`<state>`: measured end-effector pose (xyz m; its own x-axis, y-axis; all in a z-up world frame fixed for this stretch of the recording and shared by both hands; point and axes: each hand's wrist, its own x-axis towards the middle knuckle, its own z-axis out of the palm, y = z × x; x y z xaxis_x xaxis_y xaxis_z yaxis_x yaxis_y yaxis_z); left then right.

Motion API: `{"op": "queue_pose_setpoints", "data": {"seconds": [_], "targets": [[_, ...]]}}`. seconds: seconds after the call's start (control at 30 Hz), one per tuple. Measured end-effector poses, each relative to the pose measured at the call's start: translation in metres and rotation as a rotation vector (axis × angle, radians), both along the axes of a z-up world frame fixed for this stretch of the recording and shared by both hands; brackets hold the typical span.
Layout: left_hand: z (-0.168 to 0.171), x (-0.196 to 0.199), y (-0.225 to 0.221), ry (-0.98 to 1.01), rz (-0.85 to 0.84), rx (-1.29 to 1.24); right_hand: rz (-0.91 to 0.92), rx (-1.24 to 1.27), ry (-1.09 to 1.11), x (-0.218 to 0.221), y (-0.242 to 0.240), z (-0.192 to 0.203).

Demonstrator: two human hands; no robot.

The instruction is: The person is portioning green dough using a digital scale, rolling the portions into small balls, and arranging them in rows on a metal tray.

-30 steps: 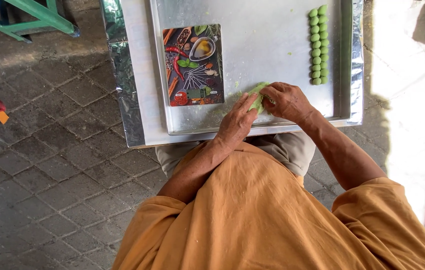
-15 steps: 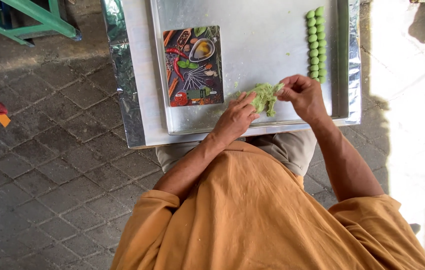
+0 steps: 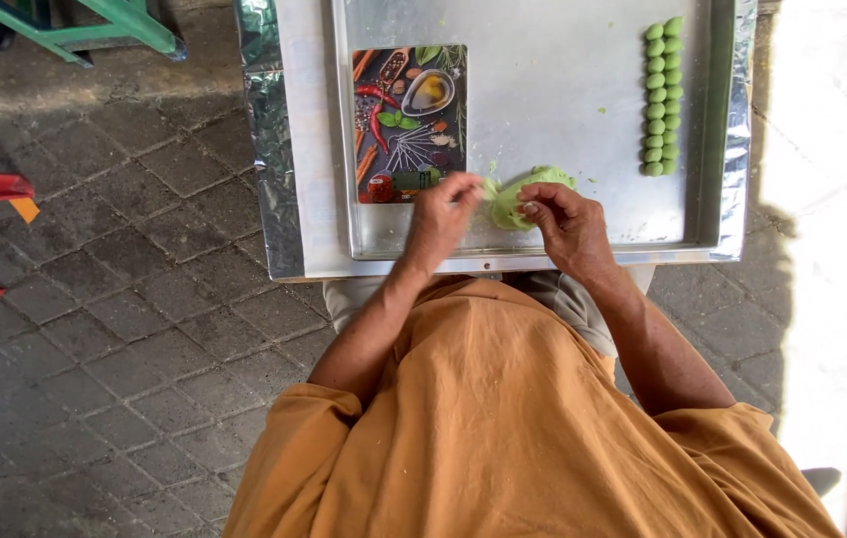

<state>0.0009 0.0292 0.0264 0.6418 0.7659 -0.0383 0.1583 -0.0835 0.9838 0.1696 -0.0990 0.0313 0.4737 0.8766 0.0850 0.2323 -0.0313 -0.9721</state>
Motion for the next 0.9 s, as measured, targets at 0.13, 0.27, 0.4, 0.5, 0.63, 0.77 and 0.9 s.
{"op": "queue_pose_setpoints", "data": {"seconds": [0.13, 0.27, 0.4, 0.5, 0.63, 0.77, 0.9], "targets": [[-0.033, -0.007, 0.060, 0.100, 0.124, 0.145, -0.042, -0.016, -0.150, 0.021, -0.011, -0.019], [-0.041, -0.014, 0.099, 0.416, 0.151, 0.455, -0.098, 0.006, -0.284, 0.031, -0.021, -0.025], [0.007, -0.028, 0.096, 0.589, 0.071, 0.612, -0.145, -0.032, -0.374, 0.038, -0.032, -0.027], [0.089, -0.055, 0.075, 0.075, -0.195, 0.274, -0.177, -0.104, -0.429, 0.040, -0.042, -0.036], [0.212, -0.084, 0.025, -0.315, -0.484, 0.251, -0.150, -0.070, -0.503, 0.040, -0.047, -0.053], [0.277, -0.106, 0.009, -0.174, -0.529, 0.848, -0.069, -0.046, -0.605, 0.038, -0.039, -0.055], [0.280, -0.131, -0.002, -0.017, -0.536, 0.812, -0.102, -0.050, -0.574, 0.034, -0.042, -0.053]]}}
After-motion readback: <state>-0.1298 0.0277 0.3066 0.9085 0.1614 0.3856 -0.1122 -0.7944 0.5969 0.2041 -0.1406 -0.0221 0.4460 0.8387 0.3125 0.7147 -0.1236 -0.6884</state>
